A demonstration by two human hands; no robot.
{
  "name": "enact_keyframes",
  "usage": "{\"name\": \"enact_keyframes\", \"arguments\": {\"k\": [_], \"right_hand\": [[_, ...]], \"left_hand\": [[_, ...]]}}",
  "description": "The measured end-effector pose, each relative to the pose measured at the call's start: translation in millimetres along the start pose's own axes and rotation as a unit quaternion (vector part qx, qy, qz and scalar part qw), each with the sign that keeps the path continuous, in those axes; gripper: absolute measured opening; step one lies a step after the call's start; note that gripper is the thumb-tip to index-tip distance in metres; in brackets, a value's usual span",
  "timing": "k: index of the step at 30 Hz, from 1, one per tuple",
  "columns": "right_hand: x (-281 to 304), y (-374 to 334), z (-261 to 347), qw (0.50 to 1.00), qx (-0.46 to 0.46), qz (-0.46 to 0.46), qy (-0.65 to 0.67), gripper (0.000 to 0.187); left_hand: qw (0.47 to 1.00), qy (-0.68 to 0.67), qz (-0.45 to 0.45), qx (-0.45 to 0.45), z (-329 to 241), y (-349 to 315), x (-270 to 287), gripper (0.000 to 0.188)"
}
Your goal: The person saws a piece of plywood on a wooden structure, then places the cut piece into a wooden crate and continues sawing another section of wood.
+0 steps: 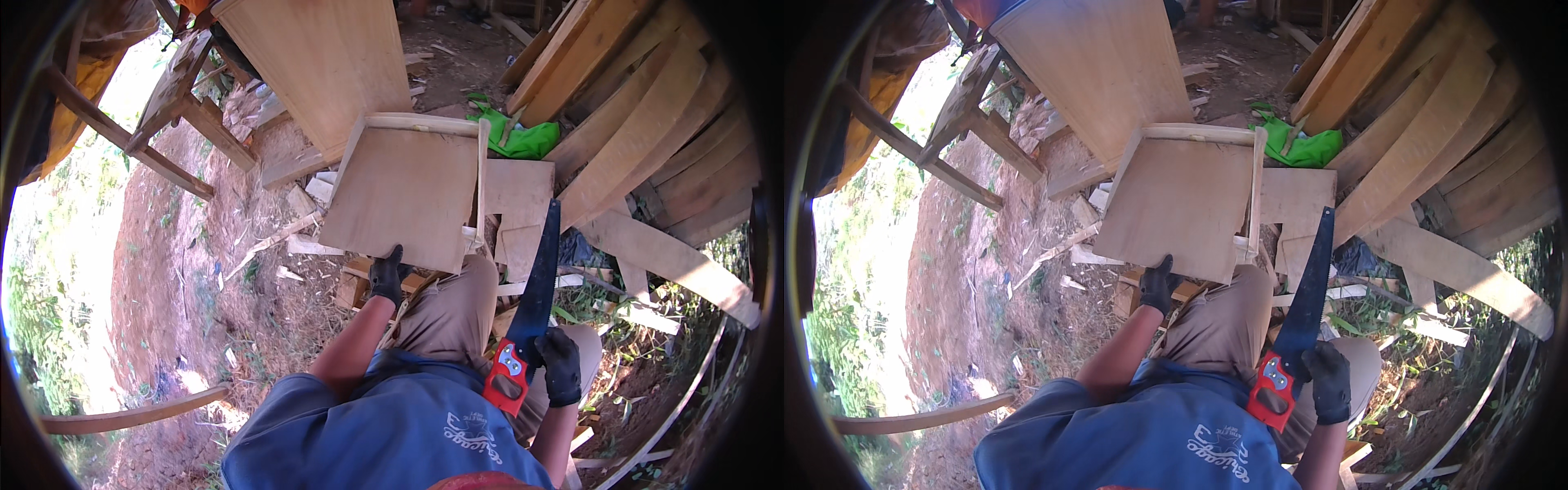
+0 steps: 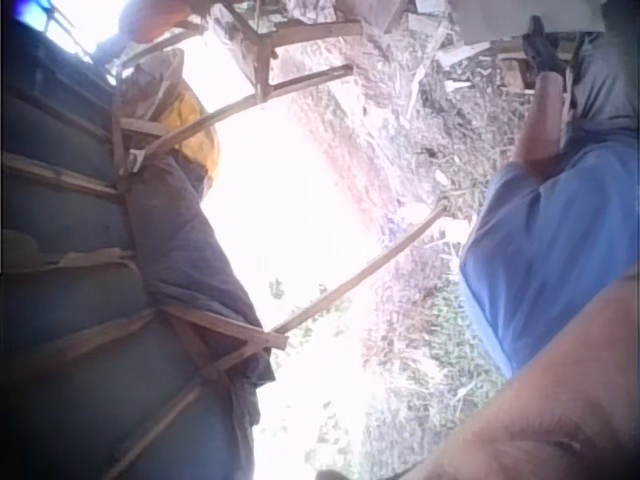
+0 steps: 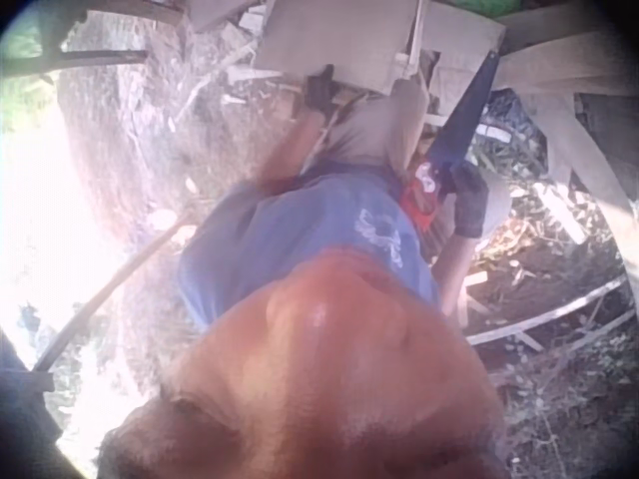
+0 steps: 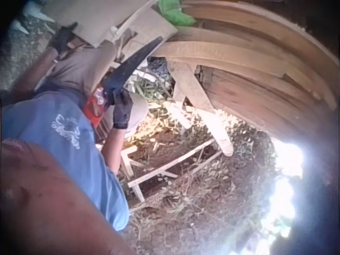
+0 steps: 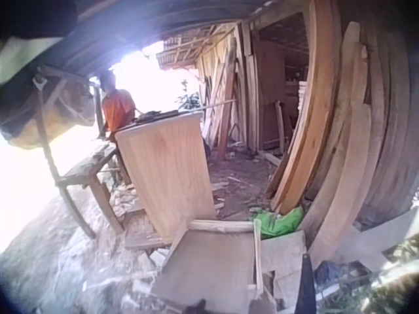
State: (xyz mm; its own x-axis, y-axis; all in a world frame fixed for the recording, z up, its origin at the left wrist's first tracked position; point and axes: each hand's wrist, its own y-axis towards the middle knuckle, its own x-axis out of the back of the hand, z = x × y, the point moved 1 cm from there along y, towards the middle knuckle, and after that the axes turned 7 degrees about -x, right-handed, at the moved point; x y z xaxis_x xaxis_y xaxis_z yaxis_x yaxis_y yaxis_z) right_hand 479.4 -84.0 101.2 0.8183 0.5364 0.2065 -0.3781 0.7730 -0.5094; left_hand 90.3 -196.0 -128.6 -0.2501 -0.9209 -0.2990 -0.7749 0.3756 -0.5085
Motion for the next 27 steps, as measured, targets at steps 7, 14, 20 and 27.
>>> {"name": "enact_keyframes", "arguments": {"k": [7,14,20,27], "right_hand": [[8,-2,0,1.0,0.005,-0.007,-0.008,0.008],[-6,5,-1,1.0,0.017,-0.022,-0.006,0.014],[-6,9,4,0.999,0.003,-0.004,-0.037,0.014],[-22,15,0,1.0,-0.005,-0.009,-0.018,0.017]], "left_hand": [[0.996,-0.084,-0.015,0.023,15,9,-22,0.041],[0.986,-0.154,-0.055,0.018,24,32,-35,0.043],[0.988,-0.146,-0.044,0.031,31,40,-37,0.043],[0.984,-0.172,-0.043,0.014,32,36,-52,0.046]]}}
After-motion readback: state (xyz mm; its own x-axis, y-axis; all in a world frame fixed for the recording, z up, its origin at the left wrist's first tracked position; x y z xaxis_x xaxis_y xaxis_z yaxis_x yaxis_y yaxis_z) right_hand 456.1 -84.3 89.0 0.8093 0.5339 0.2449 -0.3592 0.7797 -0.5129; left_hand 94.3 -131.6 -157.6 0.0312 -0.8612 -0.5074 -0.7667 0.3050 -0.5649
